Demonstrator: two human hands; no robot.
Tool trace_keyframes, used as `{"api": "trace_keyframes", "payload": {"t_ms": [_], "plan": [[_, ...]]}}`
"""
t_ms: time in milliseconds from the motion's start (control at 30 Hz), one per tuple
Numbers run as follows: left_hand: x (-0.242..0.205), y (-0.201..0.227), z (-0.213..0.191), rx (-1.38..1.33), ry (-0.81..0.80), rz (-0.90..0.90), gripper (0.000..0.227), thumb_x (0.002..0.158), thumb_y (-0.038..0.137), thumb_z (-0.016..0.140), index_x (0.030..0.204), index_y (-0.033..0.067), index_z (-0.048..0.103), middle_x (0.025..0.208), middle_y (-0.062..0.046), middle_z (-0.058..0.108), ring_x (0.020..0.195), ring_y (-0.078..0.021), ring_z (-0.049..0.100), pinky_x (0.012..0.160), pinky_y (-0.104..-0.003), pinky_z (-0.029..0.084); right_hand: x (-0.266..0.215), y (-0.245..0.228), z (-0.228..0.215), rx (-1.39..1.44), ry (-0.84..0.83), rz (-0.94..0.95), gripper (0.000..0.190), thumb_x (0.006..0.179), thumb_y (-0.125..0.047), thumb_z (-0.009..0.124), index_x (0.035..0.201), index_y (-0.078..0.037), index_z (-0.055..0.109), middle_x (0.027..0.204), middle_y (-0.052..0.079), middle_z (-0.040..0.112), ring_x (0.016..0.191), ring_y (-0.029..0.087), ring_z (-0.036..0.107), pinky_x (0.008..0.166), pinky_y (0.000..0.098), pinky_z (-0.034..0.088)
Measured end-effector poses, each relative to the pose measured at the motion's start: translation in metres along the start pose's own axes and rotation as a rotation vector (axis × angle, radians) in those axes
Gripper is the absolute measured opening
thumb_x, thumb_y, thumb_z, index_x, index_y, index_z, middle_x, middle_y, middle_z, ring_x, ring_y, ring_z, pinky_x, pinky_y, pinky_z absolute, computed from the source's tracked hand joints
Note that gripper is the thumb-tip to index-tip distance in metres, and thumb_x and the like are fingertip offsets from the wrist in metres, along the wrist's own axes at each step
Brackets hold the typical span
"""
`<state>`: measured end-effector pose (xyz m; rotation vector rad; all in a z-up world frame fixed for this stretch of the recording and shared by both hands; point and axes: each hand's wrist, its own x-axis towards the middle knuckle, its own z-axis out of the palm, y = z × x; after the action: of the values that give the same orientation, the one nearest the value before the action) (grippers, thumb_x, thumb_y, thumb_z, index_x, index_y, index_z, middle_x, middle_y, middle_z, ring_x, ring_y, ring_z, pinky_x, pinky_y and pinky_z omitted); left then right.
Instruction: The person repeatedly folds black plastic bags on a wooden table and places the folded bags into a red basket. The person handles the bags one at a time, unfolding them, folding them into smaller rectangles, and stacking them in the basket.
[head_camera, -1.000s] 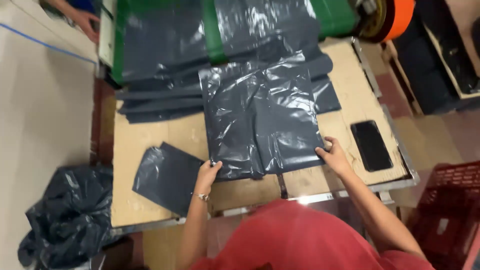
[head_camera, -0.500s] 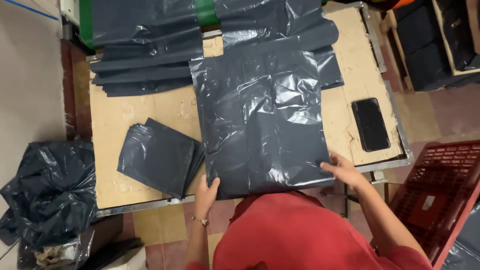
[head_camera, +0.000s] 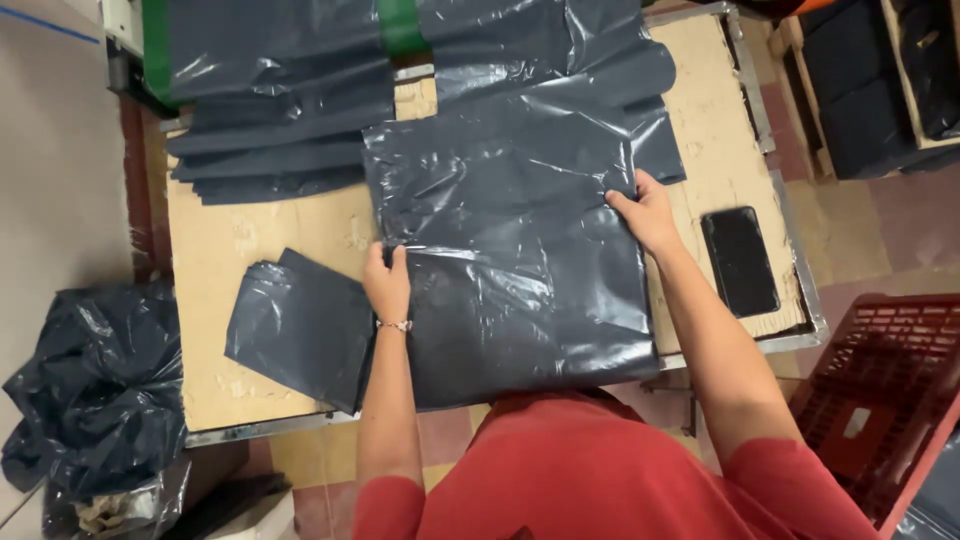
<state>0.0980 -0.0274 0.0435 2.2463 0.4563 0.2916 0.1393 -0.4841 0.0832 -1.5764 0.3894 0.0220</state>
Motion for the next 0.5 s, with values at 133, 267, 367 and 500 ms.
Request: {"api": "trace_keyframes", "payload": {"t_ms": [133, 267, 367, 500], "plan": [[0.012, -0.021, 0.013, 0.235, 0.155, 0.098, 0.022, 0.094, 0.034, 0.075, 0.102, 0.0145, 0.067, 0.087, -0.010, 0.072, 0.086, -0.0322, 0.072, 0.077, -0.043, 0.058, 0.037, 0.023, -0.001, -0.464, 0.067, -0.306, 0.024, 0.081, -0.019, 0.085, 0.096, -0.008, 0.071, 0.094, 0.012, 0.064, 0.089, 0.028, 0.064, 0.074, 0.0401, 0.049], [0.011, 0.050, 0.006, 0.484, 0.233, 0.145, 0.066, 0.081, 0.040, 0.085, 0.132, 0.0096, 0.056, 0.114, -0.017, 0.061, 0.106, -0.0384, 0.063, 0.091, -0.047, 0.053, 0.064, 0.023, 0.009, -0.543, 0.043, -0.300, 0.033, 0.079, -0.017, 0.084, 0.107, -0.005, 0.071, 0.107, 0.015, 0.063, 0.102, 0.038, 0.066, 0.086, 0.0482, 0.052], [-0.010, 0.086, 0.032, 0.666, 0.141, 0.469, 0.084, 0.080, 0.050, 0.081, 0.145, 0.0067, 0.051, 0.150, -0.021, 0.049, 0.143, -0.0411, 0.041, 0.112, -0.061, 0.034, 0.087, 0.035, 0.009, -0.443, 0.031, -0.147, 0.049, 0.076, -0.024, 0.090, 0.113, -0.009, 0.062, 0.107, 0.012, 0.069, 0.103, 0.033, 0.069, 0.087, 0.0450, 0.054], [-0.047, 0.124, 0.074, 0.527, -0.213, 0.691, 0.080, 0.087, 0.062, 0.064, 0.147, 0.0122, 0.051, 0.158, -0.013, 0.045, 0.153, -0.0368, 0.029, 0.113, -0.069, 0.027, 0.105, 0.012, 0.021, -0.331, 0.025, -0.140, 0.054, 0.077, -0.017, 0.089, 0.120, -0.012, 0.058, 0.103, 0.007, 0.070, 0.095, 0.023, 0.068, 0.079, 0.0365, 0.054]]}}
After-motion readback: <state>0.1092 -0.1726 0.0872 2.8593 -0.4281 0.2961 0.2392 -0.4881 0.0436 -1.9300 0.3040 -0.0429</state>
